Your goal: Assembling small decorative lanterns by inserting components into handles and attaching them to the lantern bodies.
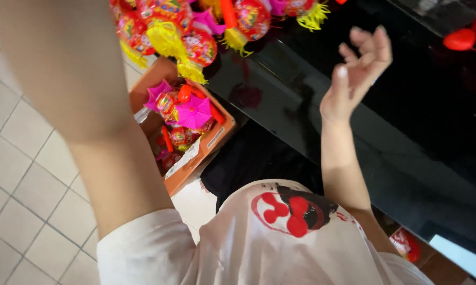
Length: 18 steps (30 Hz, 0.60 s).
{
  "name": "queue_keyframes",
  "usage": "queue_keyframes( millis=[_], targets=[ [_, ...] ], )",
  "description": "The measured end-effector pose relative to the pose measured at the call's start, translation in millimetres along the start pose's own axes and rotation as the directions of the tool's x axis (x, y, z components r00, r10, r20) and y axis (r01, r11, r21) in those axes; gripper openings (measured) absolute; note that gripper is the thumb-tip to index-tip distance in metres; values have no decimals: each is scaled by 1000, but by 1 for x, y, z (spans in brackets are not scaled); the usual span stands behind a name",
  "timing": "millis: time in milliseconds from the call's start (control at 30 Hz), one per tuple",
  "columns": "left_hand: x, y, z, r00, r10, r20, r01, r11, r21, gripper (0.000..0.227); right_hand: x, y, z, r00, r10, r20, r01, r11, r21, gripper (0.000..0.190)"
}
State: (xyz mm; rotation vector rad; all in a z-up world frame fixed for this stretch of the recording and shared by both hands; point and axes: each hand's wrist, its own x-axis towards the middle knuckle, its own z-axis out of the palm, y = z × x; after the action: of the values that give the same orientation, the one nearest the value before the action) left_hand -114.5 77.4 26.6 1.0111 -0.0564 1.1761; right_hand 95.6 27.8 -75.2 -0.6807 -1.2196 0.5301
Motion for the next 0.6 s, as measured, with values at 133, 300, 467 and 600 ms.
queue_keyframes(
  millis=[133, 300, 467, 600],
  targets=[
    [11, -18, 13, 995, -56, 83, 71, 980, -185, 48, 29, -81, -5, 973, -46, 227, 42, 999, 20, 89],
    [24, -41, 29, 977, -101, 186, 169, 902, -398, 51, 11, -139, -32, 908, 253, 334, -232, 967, -101, 79],
    [-13, -123, 29, 949, -315, 11, 233, 676, -699, 67, -3, -174, -80, 802, 591, 83, -512, 752, -415, 21],
    [-41, -169, 45, 785, -619, -25, 309, 426, -850, 77, 14, -176, -108, 967, 254, -10, -222, 825, -519, 19]
  ],
)
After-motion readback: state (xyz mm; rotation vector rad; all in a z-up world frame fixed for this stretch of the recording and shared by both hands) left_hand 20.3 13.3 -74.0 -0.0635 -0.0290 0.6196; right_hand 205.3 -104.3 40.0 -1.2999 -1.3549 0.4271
